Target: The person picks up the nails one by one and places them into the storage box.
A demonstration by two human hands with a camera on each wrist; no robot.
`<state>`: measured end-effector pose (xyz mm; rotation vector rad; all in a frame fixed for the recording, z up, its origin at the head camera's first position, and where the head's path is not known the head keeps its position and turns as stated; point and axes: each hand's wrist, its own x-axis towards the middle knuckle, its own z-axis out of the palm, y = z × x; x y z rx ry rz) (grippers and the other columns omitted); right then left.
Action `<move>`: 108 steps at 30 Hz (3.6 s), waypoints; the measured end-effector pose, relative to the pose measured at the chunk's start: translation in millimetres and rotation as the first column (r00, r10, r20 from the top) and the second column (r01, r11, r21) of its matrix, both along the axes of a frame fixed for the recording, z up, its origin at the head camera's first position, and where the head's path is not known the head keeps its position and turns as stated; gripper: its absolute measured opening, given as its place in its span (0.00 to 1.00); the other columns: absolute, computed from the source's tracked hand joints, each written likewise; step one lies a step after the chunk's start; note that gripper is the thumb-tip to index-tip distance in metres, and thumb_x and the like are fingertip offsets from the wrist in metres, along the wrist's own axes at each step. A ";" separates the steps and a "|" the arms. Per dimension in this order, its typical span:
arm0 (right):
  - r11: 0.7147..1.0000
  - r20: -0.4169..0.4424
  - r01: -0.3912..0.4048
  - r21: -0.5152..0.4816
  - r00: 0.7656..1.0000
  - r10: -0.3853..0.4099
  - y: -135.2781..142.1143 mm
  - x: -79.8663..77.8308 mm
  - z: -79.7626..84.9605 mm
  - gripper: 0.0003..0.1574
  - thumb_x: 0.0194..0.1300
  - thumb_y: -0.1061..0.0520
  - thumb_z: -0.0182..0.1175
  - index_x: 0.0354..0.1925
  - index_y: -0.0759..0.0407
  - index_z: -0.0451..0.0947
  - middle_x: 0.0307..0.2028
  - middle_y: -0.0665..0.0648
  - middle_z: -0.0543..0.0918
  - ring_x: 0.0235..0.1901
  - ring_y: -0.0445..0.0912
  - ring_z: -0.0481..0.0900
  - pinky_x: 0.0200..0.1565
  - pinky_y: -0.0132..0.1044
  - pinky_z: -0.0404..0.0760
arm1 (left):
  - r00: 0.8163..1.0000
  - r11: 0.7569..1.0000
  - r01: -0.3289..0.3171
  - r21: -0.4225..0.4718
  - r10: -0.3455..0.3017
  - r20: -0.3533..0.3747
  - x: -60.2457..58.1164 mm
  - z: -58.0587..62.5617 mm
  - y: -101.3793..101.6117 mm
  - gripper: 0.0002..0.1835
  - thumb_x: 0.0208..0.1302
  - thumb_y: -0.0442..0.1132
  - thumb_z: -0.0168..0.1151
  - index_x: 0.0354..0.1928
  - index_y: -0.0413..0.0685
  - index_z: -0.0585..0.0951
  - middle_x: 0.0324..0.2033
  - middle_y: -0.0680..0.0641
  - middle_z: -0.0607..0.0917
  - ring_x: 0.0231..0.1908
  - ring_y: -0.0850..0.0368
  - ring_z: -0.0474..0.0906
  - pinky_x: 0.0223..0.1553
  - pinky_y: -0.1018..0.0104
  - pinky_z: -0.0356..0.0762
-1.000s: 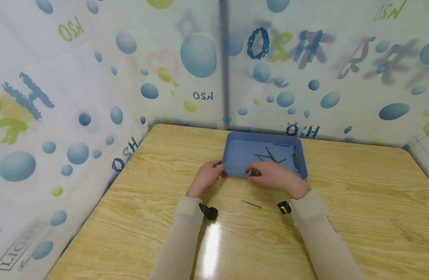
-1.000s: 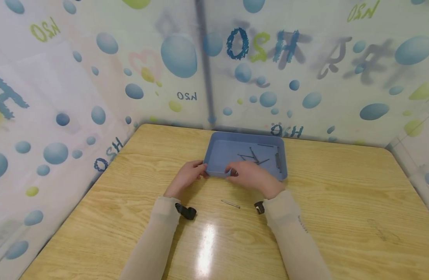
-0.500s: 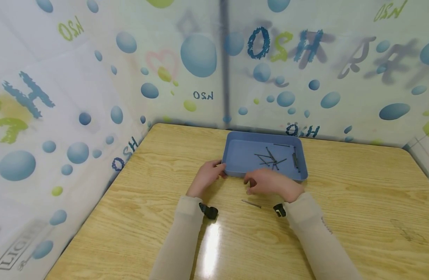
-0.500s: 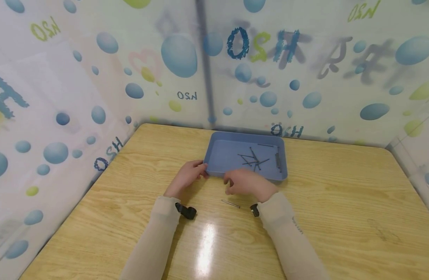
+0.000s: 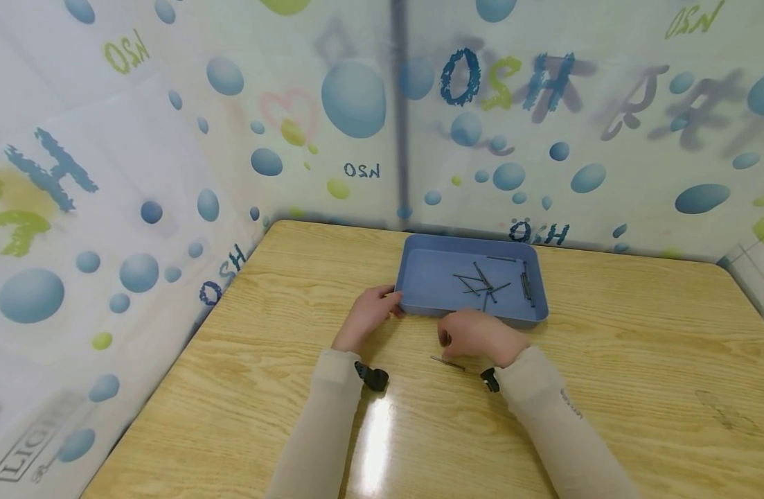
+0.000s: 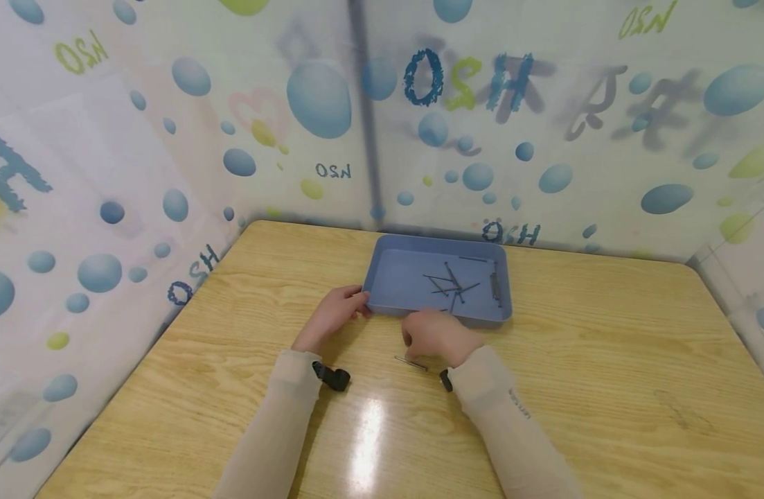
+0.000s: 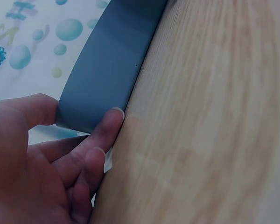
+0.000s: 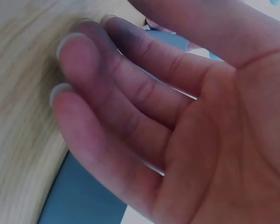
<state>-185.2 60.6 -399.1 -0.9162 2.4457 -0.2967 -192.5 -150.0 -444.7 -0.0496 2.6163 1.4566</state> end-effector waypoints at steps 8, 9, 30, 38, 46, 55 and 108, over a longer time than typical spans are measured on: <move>1.000 -0.036 -0.015 0.008 0.999 0.015 -3.8 5.2 -3.1 0.07 0.49 0.57 0.66 0.24 0.49 0.75 0.23 0.43 0.74 0.23 0.40 0.70 0.30 0.37 0.71 | 1.000 1.000 -0.006 0.000 0.006 0.004 -1.2 -0.4 0.3 0.20 0.65 0.50 0.47 0.53 0.49 0.75 0.25 0.50 0.83 0.34 0.58 0.75 0.37 0.63 0.71; 1.000 -0.044 -0.019 0.007 0.999 0.020 -4.4 6.2 -2.5 0.08 0.49 0.58 0.66 0.22 0.50 0.75 0.21 0.43 0.74 0.22 0.40 0.70 0.29 0.37 0.71 | 1.000 1.000 -0.006 -0.001 0.006 0.005 -1.2 -0.5 0.3 0.20 0.65 0.50 0.47 0.53 0.49 0.76 0.25 0.50 0.83 0.34 0.58 0.75 0.37 0.63 0.71; 0.995 -0.177 0.019 0.096 0.984 -0.002 -14.4 17.4 -2.1 0.09 0.57 0.60 0.57 0.23 0.51 0.71 0.21 0.47 0.72 0.22 0.42 0.69 0.29 0.38 0.69 | 1.000 1.000 -0.011 0.022 0.011 0.005 -2.3 -3.1 -0.6 0.19 0.65 0.50 0.47 0.51 0.50 0.76 0.25 0.50 0.83 0.34 0.58 0.75 0.37 0.63 0.71; 0.999 -0.193 0.028 0.041 0.981 -0.020 -11.8 15.0 -2.7 0.10 0.57 0.63 0.56 0.23 0.51 0.69 0.19 0.49 0.70 0.20 0.43 0.64 0.26 0.37 0.64 | 1.000 1.000 -0.017 0.023 0.017 0.011 -2.3 -3.0 0.0 0.19 0.64 0.52 0.47 0.51 0.52 0.76 0.25 0.51 0.83 0.34 0.59 0.75 0.37 0.63 0.71; 1.000 -0.177 -0.019 -0.008 0.984 0.017 -11.0 11.2 -3.3 0.03 0.60 0.62 0.55 0.30 0.54 0.73 0.20 0.49 0.69 0.21 0.43 0.62 0.27 0.36 0.61 | 1.000 1.000 -0.003 0.029 0.003 0.002 -1.6 -2.6 -0.8 0.19 0.65 0.51 0.47 0.51 0.52 0.76 0.26 0.50 0.83 0.34 0.59 0.76 0.37 0.63 0.72; 0.998 -0.109 0.002 -0.062 0.994 -0.008 -6.1 6.9 5.3 0.17 0.61 0.63 0.54 0.48 0.52 0.73 0.40 0.51 0.78 0.29 0.42 0.71 0.33 0.38 0.69 | 1.000 1.000 -0.005 0.022 0.005 0.013 -0.9 -2.5 0.3 0.21 0.65 0.51 0.47 0.55 0.50 0.74 0.26 0.50 0.83 0.35 0.59 0.76 0.37 0.63 0.72; 0.820 -0.178 0.315 -0.479 0.879 -0.442 60.1 -41.1 13.9 0.12 0.64 0.55 0.49 0.43 0.55 0.76 0.34 0.52 0.82 0.31 0.45 0.78 0.34 0.43 0.74 | 1.000 1.000 0.010 0.013 -0.010 -0.005 -5.2 -0.1 -2.1 0.20 0.65 0.49 0.47 0.53 0.48 0.75 0.25 0.50 0.83 0.33 0.59 0.76 0.36 0.64 0.72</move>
